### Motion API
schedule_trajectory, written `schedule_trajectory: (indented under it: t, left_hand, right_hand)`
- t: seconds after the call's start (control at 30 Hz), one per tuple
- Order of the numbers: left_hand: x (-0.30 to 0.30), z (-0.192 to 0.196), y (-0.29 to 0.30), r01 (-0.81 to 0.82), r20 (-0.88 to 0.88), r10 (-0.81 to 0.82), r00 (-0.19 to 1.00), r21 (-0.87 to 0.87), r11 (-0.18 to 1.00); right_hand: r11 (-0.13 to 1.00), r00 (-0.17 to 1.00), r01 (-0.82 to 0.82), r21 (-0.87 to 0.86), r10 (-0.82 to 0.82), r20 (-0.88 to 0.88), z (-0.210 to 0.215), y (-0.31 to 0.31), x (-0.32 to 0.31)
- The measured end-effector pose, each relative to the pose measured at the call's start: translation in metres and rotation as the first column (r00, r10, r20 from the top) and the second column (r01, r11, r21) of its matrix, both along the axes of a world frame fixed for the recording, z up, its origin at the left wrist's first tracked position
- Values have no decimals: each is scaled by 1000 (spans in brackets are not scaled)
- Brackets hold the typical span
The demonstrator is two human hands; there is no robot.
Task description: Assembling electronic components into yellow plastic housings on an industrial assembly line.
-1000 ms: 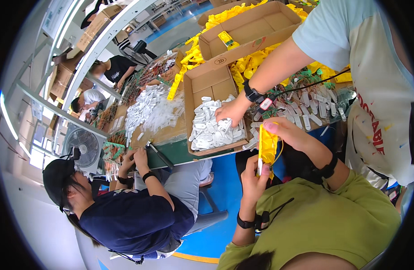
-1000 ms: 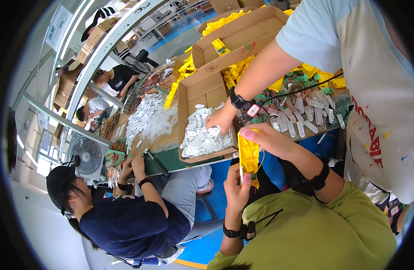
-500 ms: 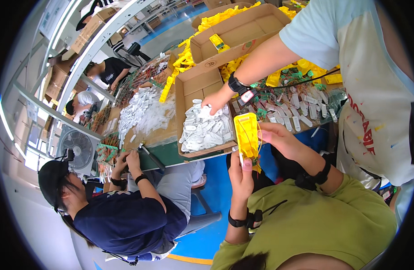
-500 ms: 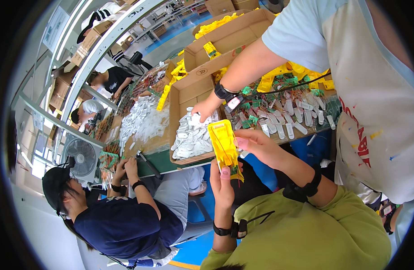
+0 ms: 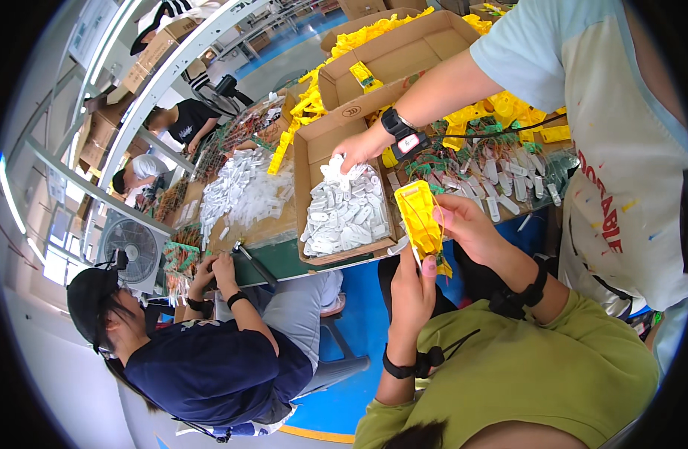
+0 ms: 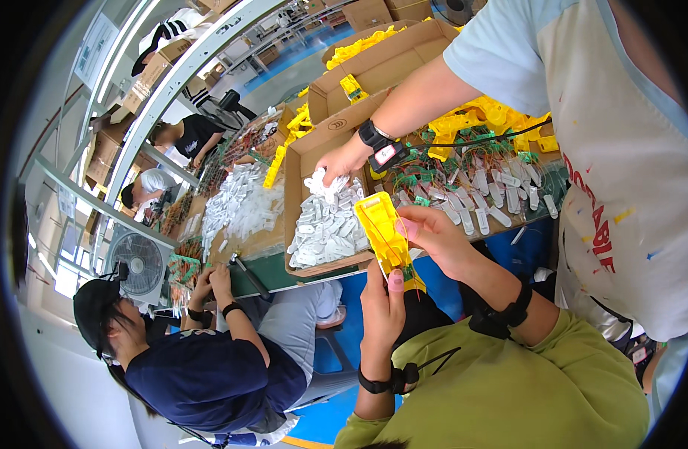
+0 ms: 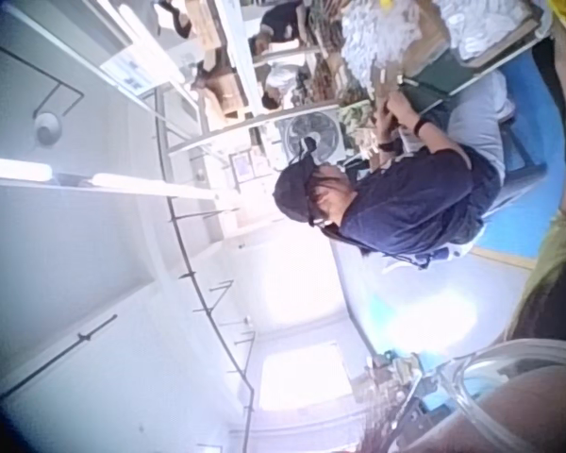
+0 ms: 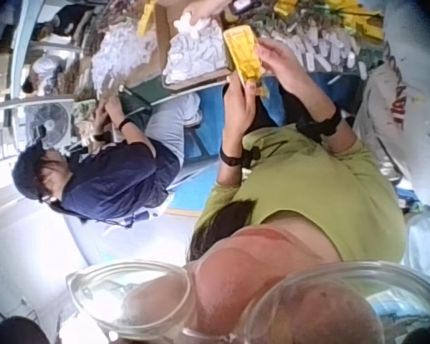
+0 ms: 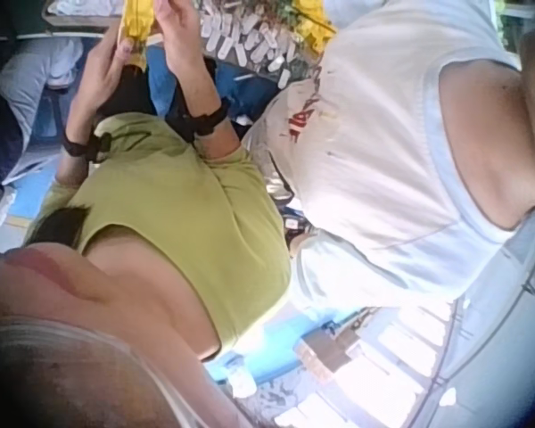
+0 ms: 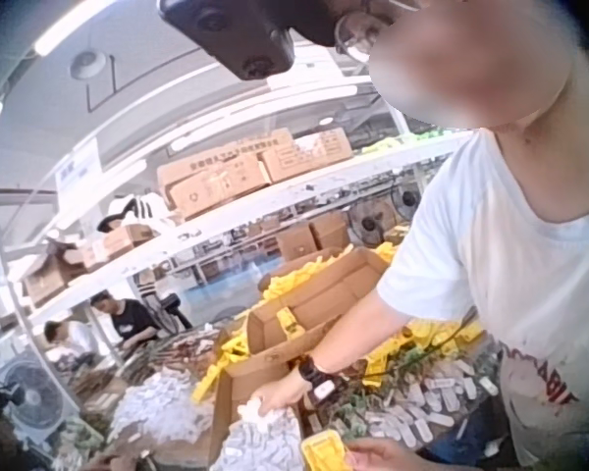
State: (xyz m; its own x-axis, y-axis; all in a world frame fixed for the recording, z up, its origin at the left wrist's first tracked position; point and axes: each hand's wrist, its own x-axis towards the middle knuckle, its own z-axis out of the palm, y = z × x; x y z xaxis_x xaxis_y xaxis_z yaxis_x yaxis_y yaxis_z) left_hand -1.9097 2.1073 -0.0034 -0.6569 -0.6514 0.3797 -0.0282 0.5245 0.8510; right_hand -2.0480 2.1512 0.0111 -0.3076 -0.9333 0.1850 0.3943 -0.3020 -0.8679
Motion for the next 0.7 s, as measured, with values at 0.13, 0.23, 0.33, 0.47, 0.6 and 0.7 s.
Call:
schedule_trajectory:
  t: [0.13, 0.23, 0.33, 0.47, 0.6, 0.7]
  left_hand:
    - [1, 0, 0, 31, 39, -36, 999, 119, 992]
    - [-1, -17, -8, 81, 1, -82, 997, 175, 981]
    - [-5, -24, -10, 225, -225, -146, 963, 381, 897]
    - [-13, -20, -10, 276, -313, -145, 939, 428, 861]
    - [-17, -24, -16, 261, -277, -164, 947, 365, 894]
    - [-24, -20, -24, 320, -343, -186, 921, 392, 863]
  right_hand:
    - [993, 982, 109, 38, -101, -159, -11, -2, 1]
    - [993, 986, 115, 11, -113, -120, -11, -4, 4]
    - [991, 980, 130, 20, -126, -156, -15, -6, 3]
    - [993, 993, 113, 39, -112, -36, -16, -5, 1]
    - [992, 992, 111, 52, -108, -61, -7, 0, -3]
    - [998, 997, 60, 36, -58, -54, -3, 3, -7]
